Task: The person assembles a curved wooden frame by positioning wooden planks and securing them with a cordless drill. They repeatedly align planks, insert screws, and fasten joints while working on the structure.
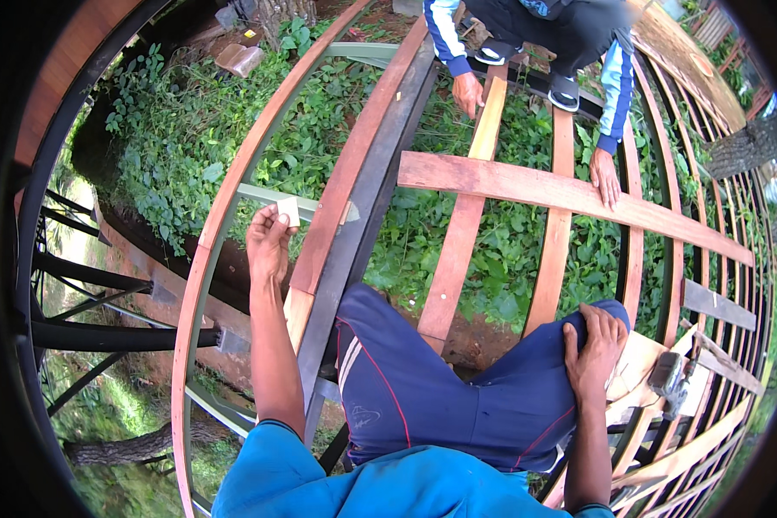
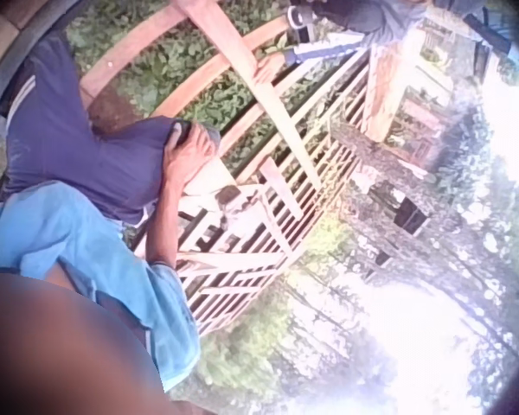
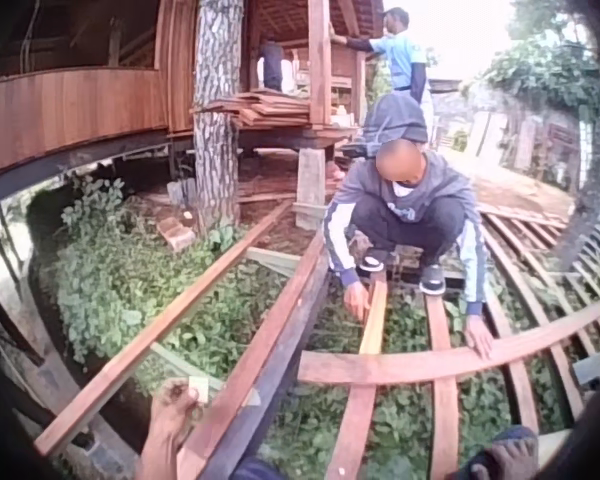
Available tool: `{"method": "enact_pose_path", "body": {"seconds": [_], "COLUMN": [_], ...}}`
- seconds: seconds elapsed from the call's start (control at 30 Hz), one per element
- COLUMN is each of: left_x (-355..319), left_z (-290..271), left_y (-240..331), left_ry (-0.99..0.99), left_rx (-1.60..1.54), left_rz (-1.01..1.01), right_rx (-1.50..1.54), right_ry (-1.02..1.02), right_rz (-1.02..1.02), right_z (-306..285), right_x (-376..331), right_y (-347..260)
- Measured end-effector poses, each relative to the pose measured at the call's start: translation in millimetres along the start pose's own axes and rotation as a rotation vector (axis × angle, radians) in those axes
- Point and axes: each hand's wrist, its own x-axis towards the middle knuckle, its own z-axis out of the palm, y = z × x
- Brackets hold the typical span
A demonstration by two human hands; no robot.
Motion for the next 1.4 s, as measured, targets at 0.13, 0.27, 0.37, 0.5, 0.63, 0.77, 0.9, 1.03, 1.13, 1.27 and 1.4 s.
{"method": "enact_pose_path", "body": {"seconds": [0.13, 0.27, 0.37, 0.5, 0.63, 0.77, 0.9, 1.03, 1.13, 1.27, 1.4], "left_x": [-68, 7, 69, 109, 121, 126, 129, 132, 122, 105, 109], "left_z": [36, -10, -49, -50, -31, -27, -27, -21, -19, -23, -36], "left_y": [21, -1, -49, -101, -106, -97, -98, -97, -97, -103, -112], "left_ry": [-0.192, 0.203, 0.334, 0.281, 0.195, 0.027, -0.088, -0.175, -0.154, -0.01, -0.062], "left_rx": [0.273, 0.522, 0.508, 0.73, 1.047, 1.194, 1.312, 1.51, 1.485, 1.228, 1.12], "left_rz": [0.158, 0.029, -0.275, -0.192, -0.286, -0.14, -0.038, 0.038, 0.081, 0.014, 0.047], "right_rx": [0.672, 0.826, 0.552, 0.441, 0.44, 0.487, 0.466, 0.42, 0.431, 0.463, 0.447], "right_ry": [-0.301, -0.509, -0.697, -0.827, -0.876, -0.872, -0.904, -0.911, -0.879, -0.879, -0.903], "right_rz": [-0.078, -0.327, -0.41, -0.396, -0.313, -0.264, -0.255, -0.224, -0.202, -0.15, -0.132], "right_z": [38, 91, 100, 111, 135, 149, 151, 153, 158, 165, 171], "right_x": [25, 35, 20, 6, 3, 8, 19, 25, 26, 27, 29], "right_y": [-57, -117, -114, -90, -91, -102, -111, -118, -118, -114, -110]}}
